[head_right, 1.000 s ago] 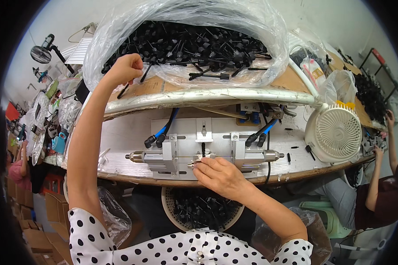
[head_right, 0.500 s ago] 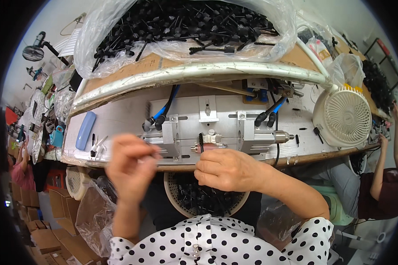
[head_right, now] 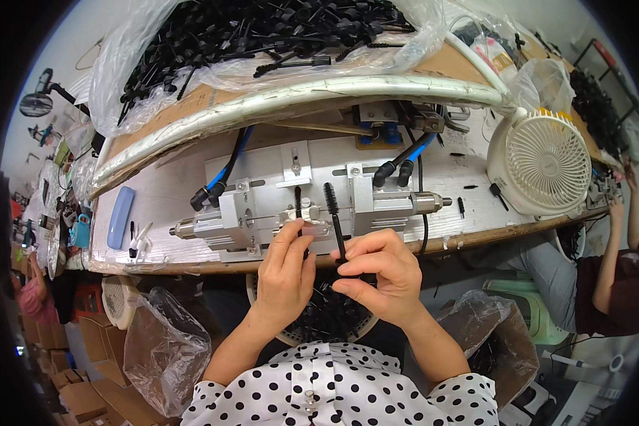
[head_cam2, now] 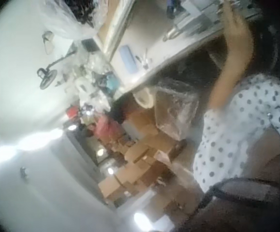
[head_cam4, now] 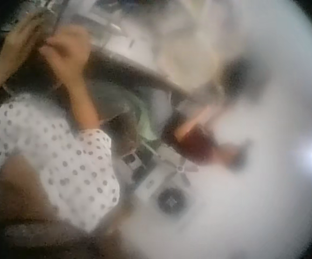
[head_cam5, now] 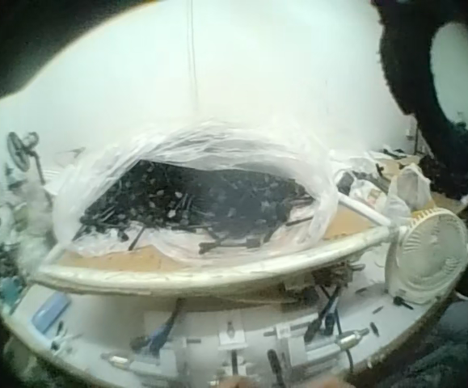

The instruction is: The person takes mascara brush components from a plastic bag, places each into an assembly fixture on a machine to press them together, and then holds up the assembled brushes.

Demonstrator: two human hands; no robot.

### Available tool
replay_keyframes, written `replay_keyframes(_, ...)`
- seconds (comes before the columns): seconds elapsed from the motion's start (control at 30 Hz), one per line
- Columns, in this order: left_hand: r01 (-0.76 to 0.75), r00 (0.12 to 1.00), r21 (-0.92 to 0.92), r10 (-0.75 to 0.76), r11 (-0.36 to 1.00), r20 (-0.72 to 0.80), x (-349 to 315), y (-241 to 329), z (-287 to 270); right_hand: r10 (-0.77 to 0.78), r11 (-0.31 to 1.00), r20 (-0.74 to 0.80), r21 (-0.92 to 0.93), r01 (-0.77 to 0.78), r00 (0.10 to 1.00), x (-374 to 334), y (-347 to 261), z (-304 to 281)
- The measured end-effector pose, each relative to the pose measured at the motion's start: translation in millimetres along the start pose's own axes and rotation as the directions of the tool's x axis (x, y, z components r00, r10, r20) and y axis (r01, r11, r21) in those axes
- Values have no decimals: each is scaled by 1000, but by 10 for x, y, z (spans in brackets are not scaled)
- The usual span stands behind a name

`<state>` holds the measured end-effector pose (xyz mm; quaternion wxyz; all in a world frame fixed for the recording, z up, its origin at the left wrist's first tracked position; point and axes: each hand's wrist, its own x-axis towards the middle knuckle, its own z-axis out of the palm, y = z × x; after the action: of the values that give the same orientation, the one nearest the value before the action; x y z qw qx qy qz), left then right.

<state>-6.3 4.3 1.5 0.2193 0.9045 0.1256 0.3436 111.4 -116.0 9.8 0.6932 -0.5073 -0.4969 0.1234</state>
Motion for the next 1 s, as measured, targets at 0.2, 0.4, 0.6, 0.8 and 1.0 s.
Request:
replay_keyframes(0.2,23,999,87,-27,996,46,20,50,33,54,996,-37,72,-51,998,-14,66,-28)
replay_keyframes(0.4,25,1000,31,-24,999,-10,18,2,29,24,999,-23,-37,-25,999,-26,30,5)
replay_keyframes(0.6,-26,993,-100,14,995,-117,-124,9,-93,-82,970,77,-225,97,994,-26,-60,61)
replay_keyframes(0.8,39,992,-178,-60,983,-115,-390,39,-273,-29,993,111,-112,42,993,-72,-45,167)
replay_keyframes(1.0,181,978,-286,-202,941,-46,-636,-13,-345,145,929,109,328,-173,983,-184,2,287)
